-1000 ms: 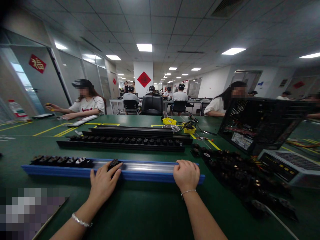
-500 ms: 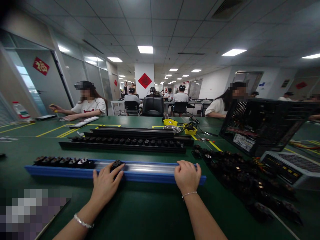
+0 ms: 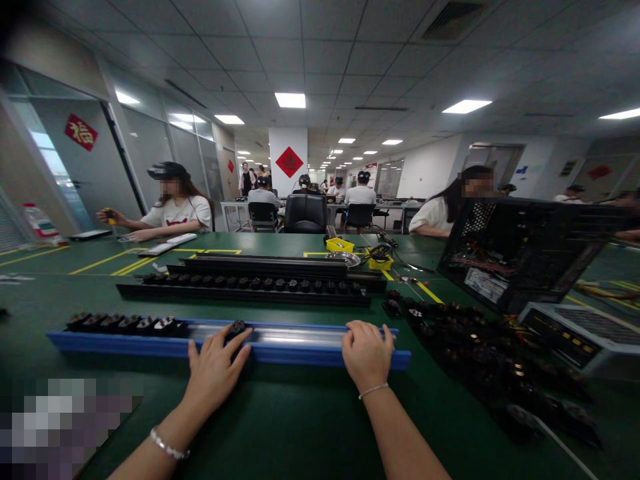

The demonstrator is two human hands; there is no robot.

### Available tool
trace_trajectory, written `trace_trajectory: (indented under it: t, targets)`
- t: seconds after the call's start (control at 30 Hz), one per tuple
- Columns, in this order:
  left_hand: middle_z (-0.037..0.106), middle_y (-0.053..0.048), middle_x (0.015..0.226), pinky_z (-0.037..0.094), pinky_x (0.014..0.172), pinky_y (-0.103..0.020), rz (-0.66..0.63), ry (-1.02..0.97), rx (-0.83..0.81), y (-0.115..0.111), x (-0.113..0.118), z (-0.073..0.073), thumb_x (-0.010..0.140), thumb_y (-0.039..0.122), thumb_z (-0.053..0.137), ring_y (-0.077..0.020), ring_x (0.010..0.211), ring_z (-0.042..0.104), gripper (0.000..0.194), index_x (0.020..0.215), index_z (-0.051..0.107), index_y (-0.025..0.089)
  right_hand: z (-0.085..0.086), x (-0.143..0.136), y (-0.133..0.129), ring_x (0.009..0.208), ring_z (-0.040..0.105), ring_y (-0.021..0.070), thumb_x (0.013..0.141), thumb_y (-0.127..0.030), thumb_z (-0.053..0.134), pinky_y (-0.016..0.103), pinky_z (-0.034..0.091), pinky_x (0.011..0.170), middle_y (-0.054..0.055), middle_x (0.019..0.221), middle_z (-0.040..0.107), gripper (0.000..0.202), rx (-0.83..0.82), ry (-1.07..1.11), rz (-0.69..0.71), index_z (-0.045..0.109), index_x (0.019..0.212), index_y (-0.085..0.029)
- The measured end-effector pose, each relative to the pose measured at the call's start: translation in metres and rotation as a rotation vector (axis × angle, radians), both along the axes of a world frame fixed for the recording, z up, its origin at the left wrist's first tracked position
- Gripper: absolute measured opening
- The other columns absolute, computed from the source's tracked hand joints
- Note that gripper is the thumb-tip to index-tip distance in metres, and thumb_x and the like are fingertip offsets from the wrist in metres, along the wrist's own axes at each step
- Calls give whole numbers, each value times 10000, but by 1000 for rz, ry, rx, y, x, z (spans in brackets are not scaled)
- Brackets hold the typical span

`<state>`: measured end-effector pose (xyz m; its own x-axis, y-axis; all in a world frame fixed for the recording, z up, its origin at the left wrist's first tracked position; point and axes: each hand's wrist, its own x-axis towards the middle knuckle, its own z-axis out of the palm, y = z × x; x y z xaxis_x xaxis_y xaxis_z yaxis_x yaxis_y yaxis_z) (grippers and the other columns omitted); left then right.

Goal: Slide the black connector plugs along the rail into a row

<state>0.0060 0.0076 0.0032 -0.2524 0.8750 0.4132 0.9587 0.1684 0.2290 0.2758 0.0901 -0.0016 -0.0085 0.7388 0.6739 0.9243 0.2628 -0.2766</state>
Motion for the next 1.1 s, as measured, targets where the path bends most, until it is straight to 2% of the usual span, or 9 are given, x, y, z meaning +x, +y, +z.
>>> trace_trajectory:
  t: [0.33,0.8,1.1]
  targets:
    - [515,-44,1286,139,1005,-661,-31,12,8,0,0,-4,853,425,382,-271,1149,460,367,1188,532,410,1,-9,-6,914,584,184,785,-190,432,403,205,1001,12,953,686,234,24,-17,149,659,823,-231]
    - [512,-47,1318,140,999,-664,-27,54,12,-2,2,-2,845,418,399,-293,1219,406,352,1155,565,397,2,-7,-5,909,584,188,789,-194,424,409,218,995,17,953,685,241,3,-21,161,659,829,-229]
    - [530,-35,1296,133,1016,-653,-78,4,0,-3,4,0,848,372,406,-258,1207,433,350,1165,555,387,2,-7,-5,909,586,182,780,-185,442,404,223,990,8,948,684,226,9,-26,158,658,825,-232]
